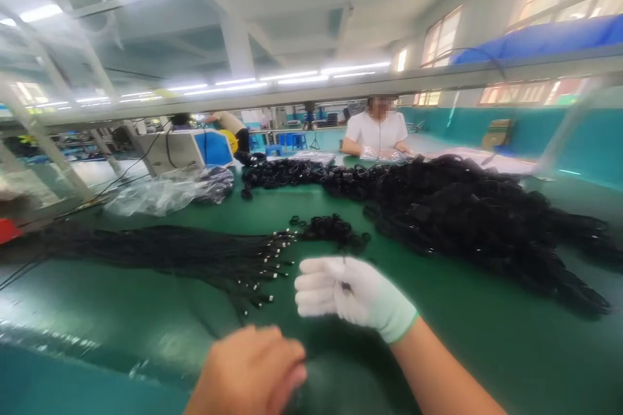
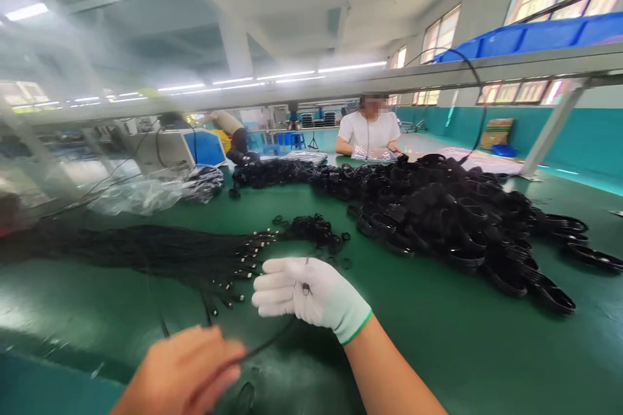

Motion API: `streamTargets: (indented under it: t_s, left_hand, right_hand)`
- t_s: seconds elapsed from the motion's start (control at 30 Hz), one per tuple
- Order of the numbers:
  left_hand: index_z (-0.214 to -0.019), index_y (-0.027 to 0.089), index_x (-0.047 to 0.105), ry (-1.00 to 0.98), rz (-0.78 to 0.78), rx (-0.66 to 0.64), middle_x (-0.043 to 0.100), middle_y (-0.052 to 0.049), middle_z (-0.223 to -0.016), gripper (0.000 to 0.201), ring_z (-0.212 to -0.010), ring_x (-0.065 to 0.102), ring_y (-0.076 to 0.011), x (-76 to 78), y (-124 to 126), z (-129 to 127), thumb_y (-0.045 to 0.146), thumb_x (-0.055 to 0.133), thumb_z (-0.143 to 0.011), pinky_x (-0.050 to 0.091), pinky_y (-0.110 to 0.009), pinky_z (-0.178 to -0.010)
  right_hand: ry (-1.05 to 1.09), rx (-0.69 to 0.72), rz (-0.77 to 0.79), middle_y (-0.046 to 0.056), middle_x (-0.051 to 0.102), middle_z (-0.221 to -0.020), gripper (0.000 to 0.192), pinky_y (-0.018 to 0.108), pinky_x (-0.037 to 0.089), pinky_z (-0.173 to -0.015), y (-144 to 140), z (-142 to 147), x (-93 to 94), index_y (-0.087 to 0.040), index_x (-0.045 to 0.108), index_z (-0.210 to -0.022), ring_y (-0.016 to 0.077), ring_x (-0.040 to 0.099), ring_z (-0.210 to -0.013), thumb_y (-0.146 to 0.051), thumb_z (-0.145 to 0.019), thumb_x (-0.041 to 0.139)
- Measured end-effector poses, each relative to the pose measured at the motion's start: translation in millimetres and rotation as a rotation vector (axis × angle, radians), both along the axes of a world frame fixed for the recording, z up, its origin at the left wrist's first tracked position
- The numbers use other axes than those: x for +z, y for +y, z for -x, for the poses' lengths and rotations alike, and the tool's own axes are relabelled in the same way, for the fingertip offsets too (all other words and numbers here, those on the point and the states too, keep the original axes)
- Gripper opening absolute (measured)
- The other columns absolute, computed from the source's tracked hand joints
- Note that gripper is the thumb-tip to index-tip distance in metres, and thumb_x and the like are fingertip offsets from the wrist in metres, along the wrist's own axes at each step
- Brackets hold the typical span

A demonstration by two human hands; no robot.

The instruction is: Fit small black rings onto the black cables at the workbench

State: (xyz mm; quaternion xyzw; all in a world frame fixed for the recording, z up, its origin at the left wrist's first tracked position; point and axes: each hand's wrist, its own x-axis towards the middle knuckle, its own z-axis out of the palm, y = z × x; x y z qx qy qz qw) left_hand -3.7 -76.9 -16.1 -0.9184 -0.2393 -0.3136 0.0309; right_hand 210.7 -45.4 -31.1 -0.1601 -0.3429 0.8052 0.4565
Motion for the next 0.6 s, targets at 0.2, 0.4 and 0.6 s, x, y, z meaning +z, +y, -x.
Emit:
streamTargets:
  t_s: [0.2,0.4,0.6]
  left_hand:
    - [-0.076,0.022,0.063,-0.039,0.473,0.146,0.063,0.005,-0.073,0.011,-0.066,0.055,-0.0092,48.8,49.6,-8.9,0.018,0.055,-0.083,0.039,-0.019,-0.06]
    - [-0.074,0.02,0.063,-0.086,0.619,0.134,0.064,0.004,-0.073,0.011,-0.068,0.055,-0.0112,25.0,67.7,-26.8,0.022,0.055,-0.081,0.04,-0.021,-0.062]
    - [-0.084,0.018,0.064,0.036,0.6,0.107,0.066,-0.002,-0.081,0.029,-0.076,0.059,-0.0157,-23.4,99.4,-7.7,0.026,0.037,-0.091,0.045,-0.025,-0.067]
  right_hand:
    - [-0.01,0.315,-0.056,0.023,0.062,-0.11,0.05,0.055,0.039,-0.091,-16.1,23.6,-8.9,-0.006,0.053,-0.118,0.0309,0.062,-0.1,-0.039,-0.08,0.062]
    - [0.023,0.322,0.03,0.021,0.065,-0.104,0.045,0.061,0.038,-0.088,-18.0,31.6,-16.6,-0.006,0.054,-0.115,0.0323,0.063,-0.098,-0.032,-0.079,0.064]
    - [0.211,0.158,-0.01,0.002,0.061,-0.082,0.039,0.057,0.042,-0.086,-14.7,22.3,-2.2,-0.015,0.054,-0.11,0.0211,0.064,-0.082,-0.034,-0.078,0.066]
